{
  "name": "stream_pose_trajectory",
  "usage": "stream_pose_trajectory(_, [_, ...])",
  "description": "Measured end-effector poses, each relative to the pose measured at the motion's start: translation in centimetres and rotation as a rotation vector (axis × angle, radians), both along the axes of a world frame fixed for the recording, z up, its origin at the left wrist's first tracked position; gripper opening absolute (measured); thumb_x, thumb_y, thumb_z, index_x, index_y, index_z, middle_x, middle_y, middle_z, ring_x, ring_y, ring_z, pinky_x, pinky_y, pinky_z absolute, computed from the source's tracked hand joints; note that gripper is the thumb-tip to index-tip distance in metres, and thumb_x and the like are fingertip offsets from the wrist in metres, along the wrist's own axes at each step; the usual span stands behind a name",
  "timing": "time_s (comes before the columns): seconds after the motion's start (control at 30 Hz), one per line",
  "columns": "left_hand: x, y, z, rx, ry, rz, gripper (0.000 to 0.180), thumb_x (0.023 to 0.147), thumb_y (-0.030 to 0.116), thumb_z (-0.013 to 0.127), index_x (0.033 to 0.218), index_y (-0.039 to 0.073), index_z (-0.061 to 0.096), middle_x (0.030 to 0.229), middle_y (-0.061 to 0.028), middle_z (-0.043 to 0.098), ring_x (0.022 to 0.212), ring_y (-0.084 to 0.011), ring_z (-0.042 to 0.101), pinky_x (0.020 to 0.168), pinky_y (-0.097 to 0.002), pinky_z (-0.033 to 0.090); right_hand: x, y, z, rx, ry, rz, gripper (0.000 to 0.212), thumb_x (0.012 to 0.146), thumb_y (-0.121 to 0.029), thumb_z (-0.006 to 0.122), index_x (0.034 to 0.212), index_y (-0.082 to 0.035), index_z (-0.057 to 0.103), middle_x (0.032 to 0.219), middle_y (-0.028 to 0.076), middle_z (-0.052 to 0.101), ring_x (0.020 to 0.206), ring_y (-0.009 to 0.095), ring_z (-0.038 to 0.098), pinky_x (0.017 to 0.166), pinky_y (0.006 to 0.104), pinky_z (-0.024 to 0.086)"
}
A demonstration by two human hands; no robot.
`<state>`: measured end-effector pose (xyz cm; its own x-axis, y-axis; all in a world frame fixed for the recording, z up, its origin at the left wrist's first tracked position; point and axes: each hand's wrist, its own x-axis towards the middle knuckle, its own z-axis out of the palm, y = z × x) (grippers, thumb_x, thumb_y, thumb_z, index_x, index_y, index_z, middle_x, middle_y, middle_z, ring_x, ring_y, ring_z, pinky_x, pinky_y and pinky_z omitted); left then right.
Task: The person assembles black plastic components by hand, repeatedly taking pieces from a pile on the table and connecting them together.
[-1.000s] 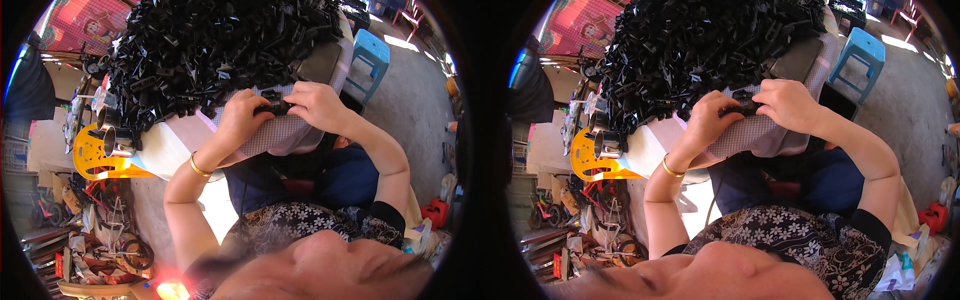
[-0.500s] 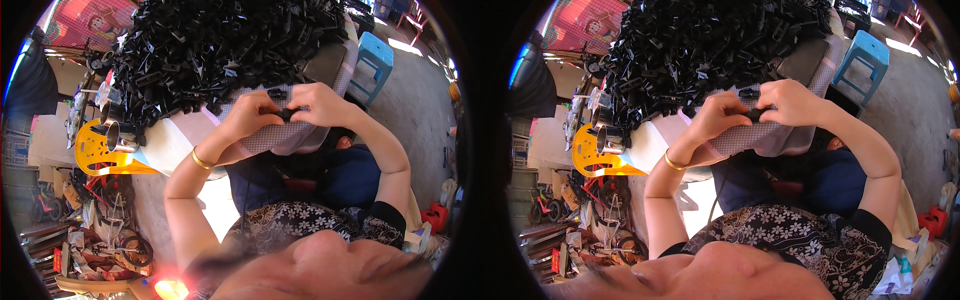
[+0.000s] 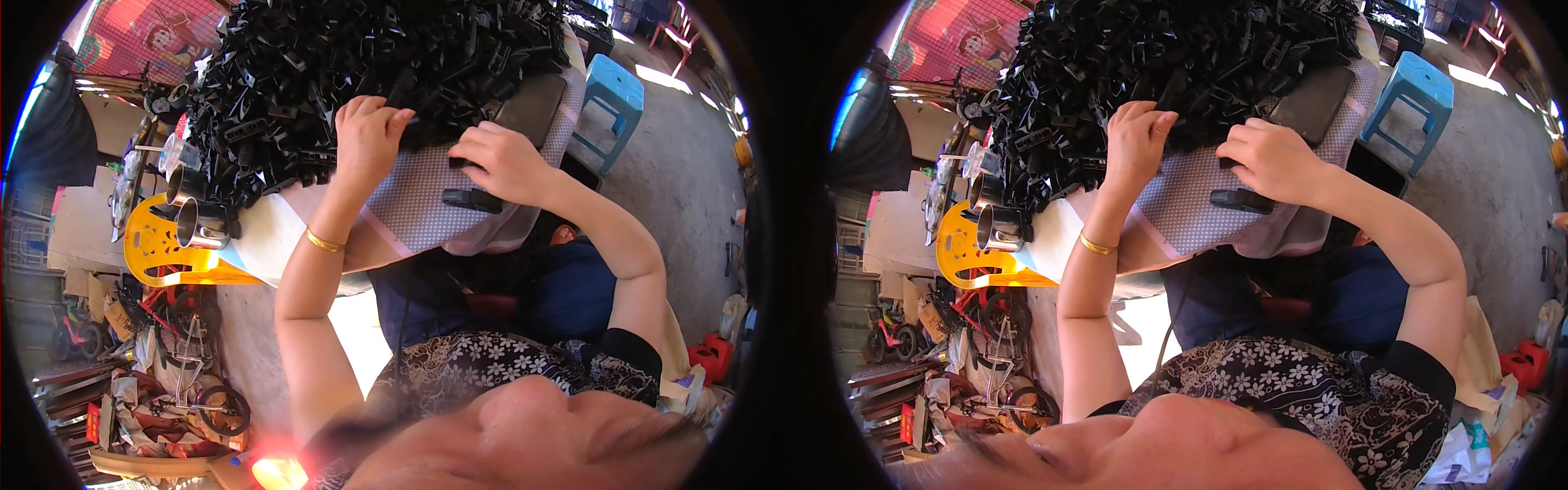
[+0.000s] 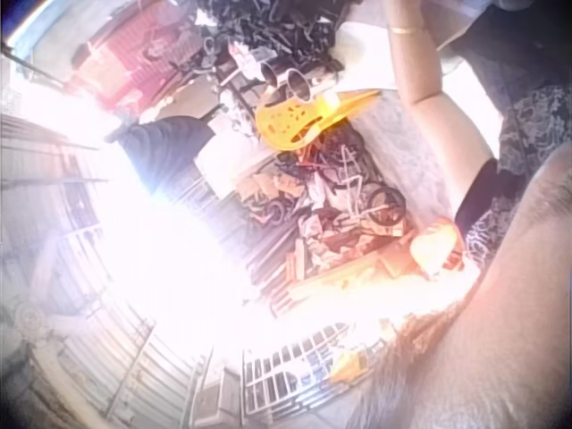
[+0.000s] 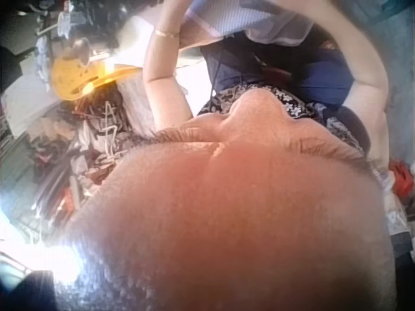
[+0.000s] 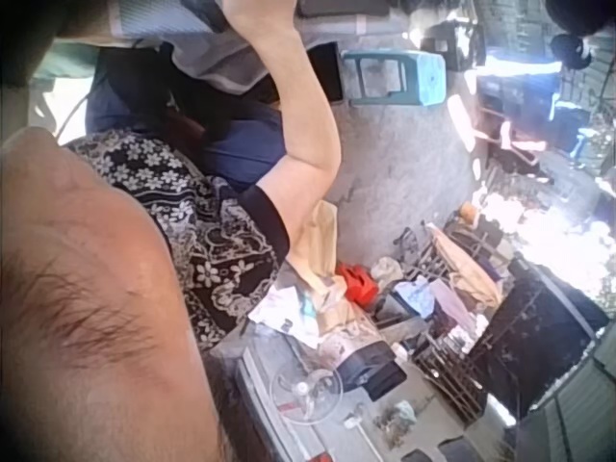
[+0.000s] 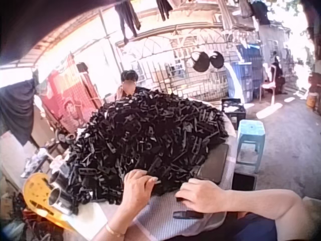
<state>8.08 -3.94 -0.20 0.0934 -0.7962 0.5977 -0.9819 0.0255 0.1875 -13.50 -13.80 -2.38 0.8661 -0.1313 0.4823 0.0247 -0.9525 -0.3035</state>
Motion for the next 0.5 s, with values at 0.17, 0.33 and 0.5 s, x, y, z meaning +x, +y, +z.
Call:
stream_pose_trajectory(0.17, [0.1,0.9,1.1,-0.239,0.238,0.035,0.016,0.079,0.017,0.074,0.084,0.002,0.072,0.089,-0.0108,0.067,0.089,-0.0253,0.06,0.081,-0.0331,0.047,-1.4,0.8,2.2,0.602,0.117,-0.105,0.031,0.071,-0.005,0.067,0.101,-0.004,0.063,0.092,0.009,0.058,0.084,0.027,0.057,0.075,0.0329,0.049])
stream_pose_trajectory(0.33, [-1.0,1.7,1.4,-0.187,0.725,0.005,0.011,0.078,0.002,0.075,0.085,-0.001,0.068,0.085,-0.0011,0.065,0.076,-0.0062,0.058,0.07,-0.0194,0.047,-3.5,-0.5,2.1,0.167,0.209,-0.132,0.025,0.071,-0.011,0.062,0.095,-0.004,0.064,0.089,0.01,0.061,0.09,0.028,0.058,0.077,0.0385,0.049])
stream_pose_trajectory(0.5, [-2.2,3.1,1.4,-0.088,1.084,-0.287,0.024,0.083,-0.006,0.065,0.104,0.001,0.056,0.092,-0.0006,0.058,0.083,-0.0055,0.055,0.076,-0.0179,0.045,-4.1,0.0,2.1,0.095,0.218,-0.212,0.023,0.072,-0.014,0.065,0.093,-0.004,0.065,0.089,0.01,0.061,0.091,0.028,0.058,0.079,0.038,0.049])
